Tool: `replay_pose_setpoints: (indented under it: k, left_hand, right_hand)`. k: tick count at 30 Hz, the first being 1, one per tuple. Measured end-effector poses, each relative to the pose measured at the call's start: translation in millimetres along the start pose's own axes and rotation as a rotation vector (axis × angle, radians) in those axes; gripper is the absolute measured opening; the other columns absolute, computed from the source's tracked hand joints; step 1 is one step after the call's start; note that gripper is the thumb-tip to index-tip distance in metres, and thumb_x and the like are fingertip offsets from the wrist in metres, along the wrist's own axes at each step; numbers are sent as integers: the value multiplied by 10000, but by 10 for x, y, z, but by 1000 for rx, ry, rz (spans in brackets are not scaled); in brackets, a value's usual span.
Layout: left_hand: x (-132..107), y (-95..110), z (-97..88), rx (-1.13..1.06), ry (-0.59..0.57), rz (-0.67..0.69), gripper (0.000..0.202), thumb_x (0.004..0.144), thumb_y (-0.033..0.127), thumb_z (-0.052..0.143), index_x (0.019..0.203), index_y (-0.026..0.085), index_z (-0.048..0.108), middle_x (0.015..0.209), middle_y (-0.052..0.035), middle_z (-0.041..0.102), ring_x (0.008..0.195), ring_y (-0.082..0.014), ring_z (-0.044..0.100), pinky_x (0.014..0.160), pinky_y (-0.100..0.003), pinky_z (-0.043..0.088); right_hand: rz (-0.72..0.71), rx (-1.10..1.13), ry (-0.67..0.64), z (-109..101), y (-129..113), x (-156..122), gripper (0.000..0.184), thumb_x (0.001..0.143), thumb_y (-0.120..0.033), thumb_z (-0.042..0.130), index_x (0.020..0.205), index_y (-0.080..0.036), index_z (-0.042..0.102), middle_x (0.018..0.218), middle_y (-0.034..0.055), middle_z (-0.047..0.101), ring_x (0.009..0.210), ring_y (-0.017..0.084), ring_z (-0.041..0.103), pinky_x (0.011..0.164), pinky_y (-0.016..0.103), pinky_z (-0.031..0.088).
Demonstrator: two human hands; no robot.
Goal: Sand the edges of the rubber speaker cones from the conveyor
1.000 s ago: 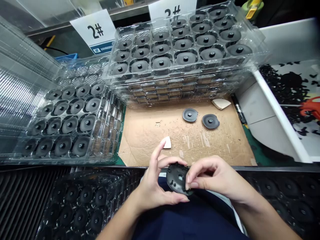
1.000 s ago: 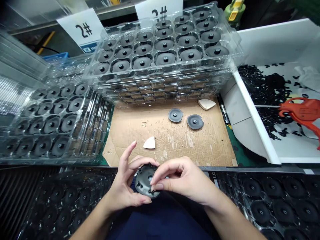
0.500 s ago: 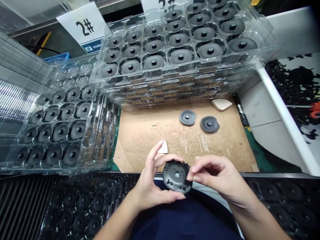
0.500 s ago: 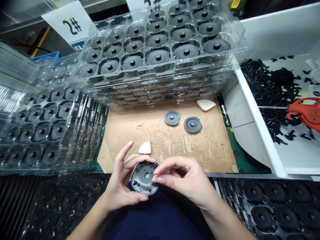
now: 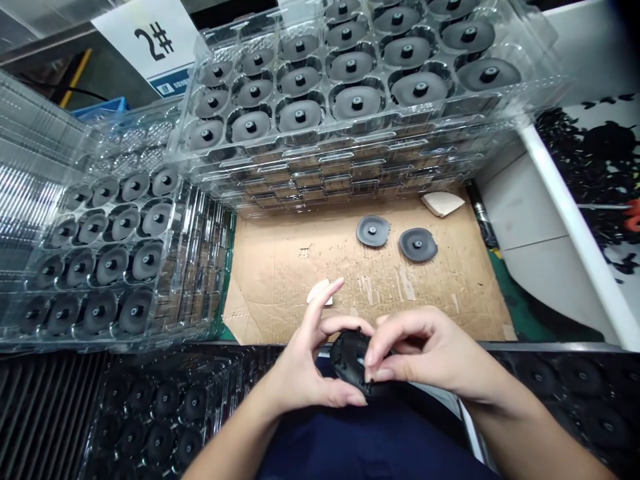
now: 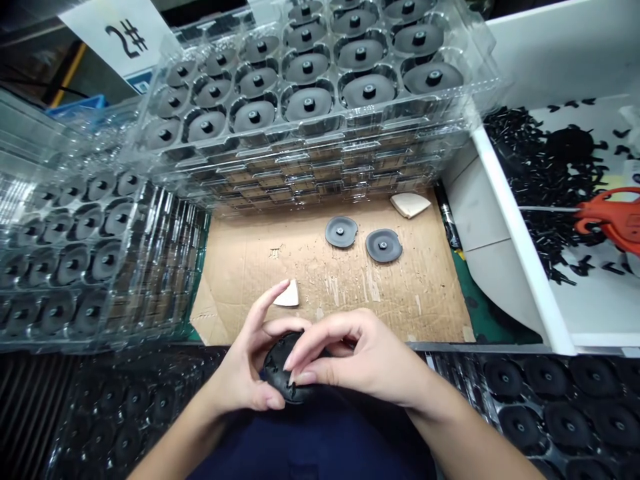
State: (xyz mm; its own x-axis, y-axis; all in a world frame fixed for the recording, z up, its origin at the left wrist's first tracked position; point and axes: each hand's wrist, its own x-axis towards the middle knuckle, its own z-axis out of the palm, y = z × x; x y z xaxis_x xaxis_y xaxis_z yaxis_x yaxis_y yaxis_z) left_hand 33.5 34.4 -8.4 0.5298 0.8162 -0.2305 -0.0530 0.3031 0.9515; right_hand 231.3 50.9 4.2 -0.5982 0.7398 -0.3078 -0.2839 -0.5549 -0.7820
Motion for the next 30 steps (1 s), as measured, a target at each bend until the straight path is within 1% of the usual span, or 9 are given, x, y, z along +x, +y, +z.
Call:
replay_pose_setpoints:
  k: [4, 7, 11, 17, 19, 22, 25, 28, 30]
  left_hand:
    - [-16, 10, -4, -91, -68, -77, 1121, 575, 466, 792, 1437, 279, 99, 1094, -106, 670, 1098, -308, 604, 1034, -518, 332]
    - [-32, 10, -2, -63, -62, -82, 1130, 559, 427, 812, 1435, 309, 108, 1089, -88, 674, 1084, -287, 613, 1040, -493, 339]
    - [-34, 3, -4, 35, -33, -29, 1079, 587, 403, 801, 1426, 356, 124, 1118, -65, 664, 1080, -263, 615, 1055, -499, 326]
    - [22, 0, -39, 252, 12, 198, 1105, 572, 330, 827, 1428, 340, 127, 1136, -78, 663, 1114, -297, 588, 1092, -587, 217]
    - [37, 3, -50, 271, 42, 243, 1100, 575, 321, 826, 1428, 344, 131, 1135, -69, 661, 1094, -278, 596, 1097, -564, 225]
    - [48, 8, -68, 264, 66, 282, 1103, 569, 305, 831, 1428, 346, 139, 1148, -63, 650, 1067, -248, 609, 1067, -486, 315]
    - [44, 10, -106, 259, 79, 277, 1078, 581, 314, 821, 1425, 351, 153, 1162, -60, 642, 1087, -237, 595, 1056, -449, 335]
    - [42, 12, -165, 245, 125, 272, 1053, 595, 302, 813, 1422, 355, 163, 1177, -64, 637, 1101, -236, 586, 1073, -461, 304]
    - [50, 15, -202, 216, 175, 253, 1062, 532, 270, 851, 1401, 321, 243, 1160, -76, 649, 1083, -248, 594, 1043, -448, 340]
  right_hand:
    - [-6, 53, -93, 8, 12, -1, 138, 675, -70, 752, 721, -200, 745, 697, -21, 712, 660, 58, 645, 651, 138, 505]
    - [0, 73, -102, 8, 47, -32, 107, 707, -67, 727, 692, -173, 724, 685, -8, 708, 650, 62, 653, 657, 146, 521]
    - [59, 117, -13, 0, 113, -78, 128, 671, -64, 757, 703, -184, 723, 693, -15, 716, 650, 57, 671, 641, 115, 527]
    - [45, 152, 87, 1, 170, -74, 163, 648, -75, 780, 716, -217, 738, 709, -25, 727, 672, 58, 685, 650, 91, 525]
    - [25, 147, 111, 12, 167, -66, 172, 645, -74, 783, 722, -222, 740, 708, -24, 728, 672, 60, 687, 650, 93, 526]
    - [-13, 153, 150, 11, 169, -64, 171, 627, -99, 801, 730, -218, 737, 694, -12, 725, 638, 78, 687, 618, 122, 538]
    - [-90, 137, 198, -37, 198, -63, 146, 627, -191, 819, 738, -209, 727, 608, -7, 692, 543, 96, 659, 551, 164, 538]
    - [-157, 24, 286, -120, 240, -35, 120, 713, -317, 759, 756, -213, 718, 532, -17, 630, 410, 78, 564, 437, 169, 477]
    - [-164, -167, 374, -161, 265, 4, 109, 754, -327, 715, 767, -219, 718, 586, -1, 630, 451, 88, 563, 439, 175, 465]
